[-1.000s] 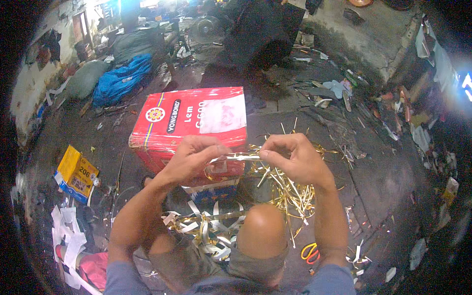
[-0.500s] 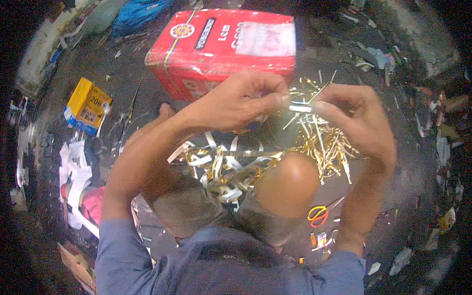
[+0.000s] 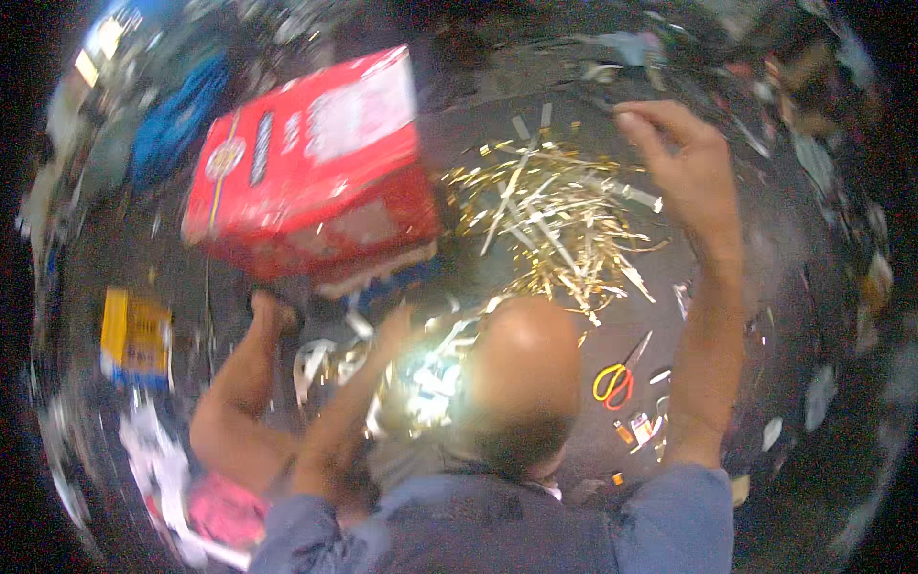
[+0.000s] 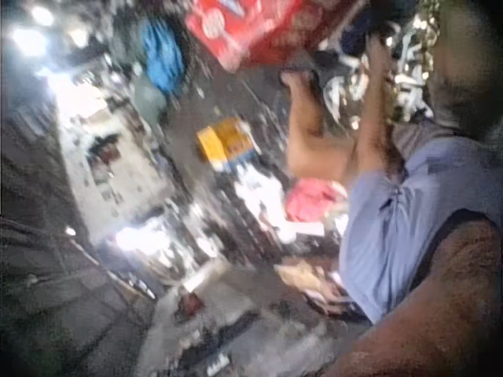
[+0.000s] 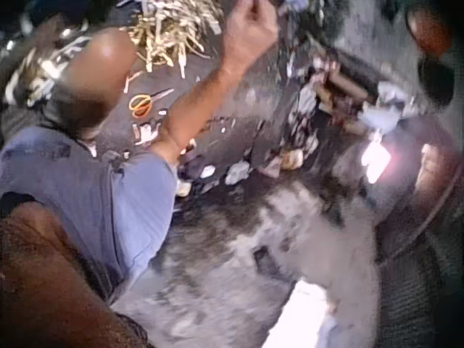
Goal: The person wraps a red cardboard box with white and gold ribbons. They repeatedly pull ribbon from a pile, place it across the box, and secure it with tape, rotating the box to cover multiple sides.
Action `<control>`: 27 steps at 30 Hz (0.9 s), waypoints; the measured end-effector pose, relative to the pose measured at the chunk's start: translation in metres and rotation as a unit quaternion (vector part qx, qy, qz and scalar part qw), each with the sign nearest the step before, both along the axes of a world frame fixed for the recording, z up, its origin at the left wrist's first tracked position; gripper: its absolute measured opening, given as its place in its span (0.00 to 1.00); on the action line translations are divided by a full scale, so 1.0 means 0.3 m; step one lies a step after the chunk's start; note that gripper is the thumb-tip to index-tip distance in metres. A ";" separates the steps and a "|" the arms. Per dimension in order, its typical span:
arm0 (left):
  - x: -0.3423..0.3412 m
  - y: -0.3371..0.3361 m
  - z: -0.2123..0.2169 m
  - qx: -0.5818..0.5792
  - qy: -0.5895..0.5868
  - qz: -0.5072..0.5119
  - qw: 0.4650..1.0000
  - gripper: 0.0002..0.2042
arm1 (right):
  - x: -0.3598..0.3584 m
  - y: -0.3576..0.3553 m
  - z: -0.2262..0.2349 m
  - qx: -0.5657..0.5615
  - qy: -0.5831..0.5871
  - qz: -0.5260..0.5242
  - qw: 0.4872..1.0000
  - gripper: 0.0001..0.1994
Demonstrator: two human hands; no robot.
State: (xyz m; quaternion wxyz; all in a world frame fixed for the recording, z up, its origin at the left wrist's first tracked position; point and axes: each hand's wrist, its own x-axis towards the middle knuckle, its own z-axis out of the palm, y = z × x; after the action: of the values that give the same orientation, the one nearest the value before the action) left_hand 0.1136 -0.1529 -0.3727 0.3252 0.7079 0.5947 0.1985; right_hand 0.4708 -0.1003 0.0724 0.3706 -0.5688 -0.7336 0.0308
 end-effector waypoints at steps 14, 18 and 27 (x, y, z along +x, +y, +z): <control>0.051 -0.033 0.187 -0.055 -0.075 -0.104 0.990 0.08 | 0.044 -0.240 -0.077 -0.145 0.152 0.048 0.976 0.12; 0.126 0.052 0.848 -0.160 -0.314 -0.089 0.931 0.06 | -0.170 -0.156 -0.127 -0.140 0.052 0.309 0.939 0.30; -0.191 0.089 1.478 0.000 -0.172 -0.091 0.981 0.24 | -0.474 0.058 -0.173 -0.272 0.299 0.459 0.791 0.16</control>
State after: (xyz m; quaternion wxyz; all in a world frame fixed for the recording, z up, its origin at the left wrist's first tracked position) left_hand 0.0562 -0.1261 0.0706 0.4395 0.7141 0.4634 0.2867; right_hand 0.3285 -0.0829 0.0205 0.3441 -0.2044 -0.7222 0.5642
